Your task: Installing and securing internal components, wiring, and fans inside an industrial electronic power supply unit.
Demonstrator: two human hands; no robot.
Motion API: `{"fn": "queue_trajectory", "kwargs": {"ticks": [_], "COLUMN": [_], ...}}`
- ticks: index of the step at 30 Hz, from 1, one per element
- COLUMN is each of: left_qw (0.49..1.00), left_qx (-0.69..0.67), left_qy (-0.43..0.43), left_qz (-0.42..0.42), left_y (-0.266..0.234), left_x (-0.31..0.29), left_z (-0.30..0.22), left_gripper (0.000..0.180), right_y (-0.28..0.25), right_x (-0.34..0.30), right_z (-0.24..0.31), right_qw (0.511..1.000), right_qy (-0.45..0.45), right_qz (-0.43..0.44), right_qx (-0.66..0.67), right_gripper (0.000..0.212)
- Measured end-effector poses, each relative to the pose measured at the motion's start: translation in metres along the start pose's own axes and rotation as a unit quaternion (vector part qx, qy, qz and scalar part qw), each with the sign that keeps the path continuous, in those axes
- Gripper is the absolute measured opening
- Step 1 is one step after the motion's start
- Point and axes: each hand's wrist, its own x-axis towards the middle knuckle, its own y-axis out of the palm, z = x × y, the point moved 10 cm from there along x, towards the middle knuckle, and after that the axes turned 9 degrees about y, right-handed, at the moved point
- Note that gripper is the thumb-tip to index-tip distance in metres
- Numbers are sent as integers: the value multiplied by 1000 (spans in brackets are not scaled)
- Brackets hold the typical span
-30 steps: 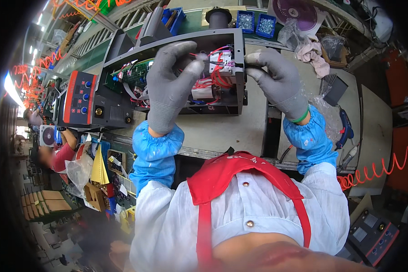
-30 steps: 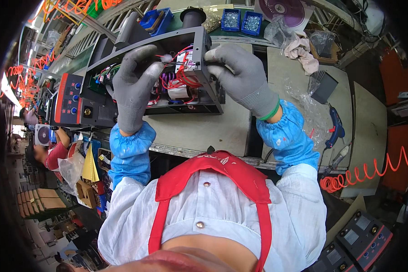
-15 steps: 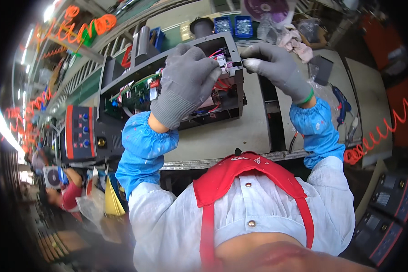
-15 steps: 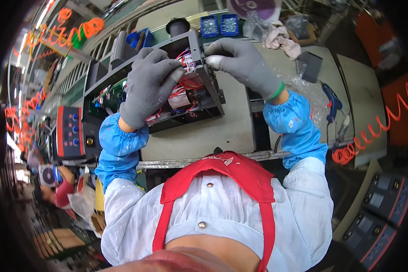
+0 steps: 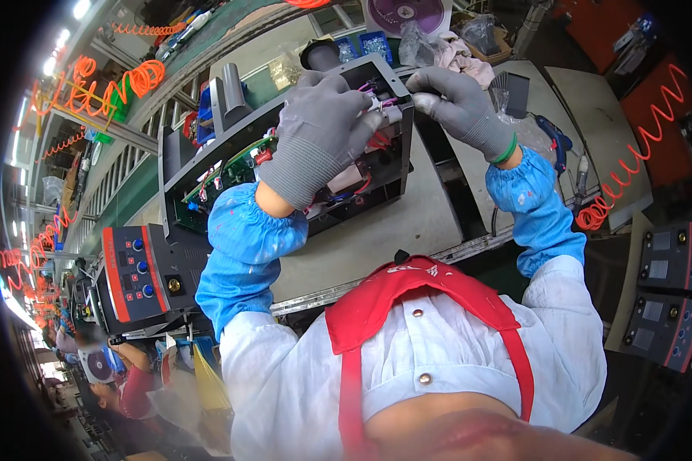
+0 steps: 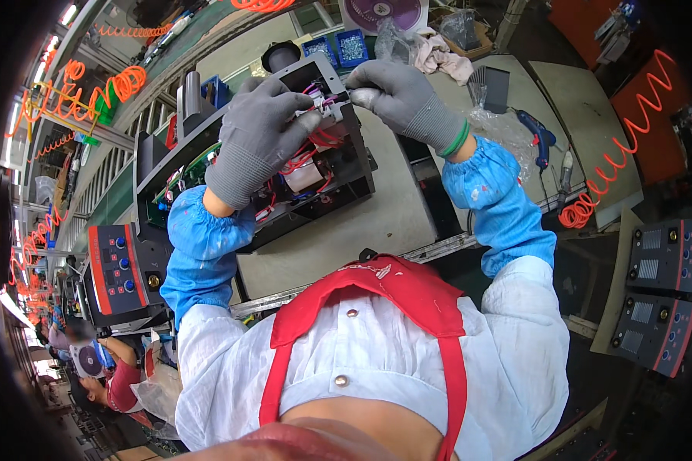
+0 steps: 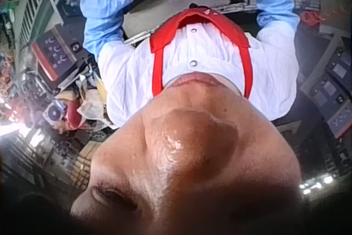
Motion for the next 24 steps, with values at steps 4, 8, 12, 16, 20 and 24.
{"fn": "queue_trajectory", "kwargs": {"ticks": [4, 8, 12, 16, 20, 24], "left_qw": [1000, 999, 999, 998, 998, 997], "left_qx": [17, -36, -42, -54, -60, -72], "left_qy": [15, -31, -15, -11, -5, -16], "left_qz": [-15, -7, -29, -3, 12, 1], "left_y": [4, 16, 15, -2, 1, 15], "left_x": [3, 8, 9, 11, 14, 16], "left_z": [-4, 0, -3, 1, 0, -1], "left_gripper": [24, 26, 28, 27, 25, 25], "right_y": [2, 4, 3, -2, -3, -1], "right_x": [2, 4, 3, 2, 3, 4], "right_z": [-5, -10, -6, -3, 0, -5], "right_qw": [1000, 998, 997, 998, 999, 999], "right_qy": [26, 59, 61, 46, 34, 2], "right_qz": [6, 30, 33, 17, 21, 12], "right_qx": [-2, 16, 37, 28, 31, 46], "right_gripper": [21, 21, 21, 21, 22, 21]}}
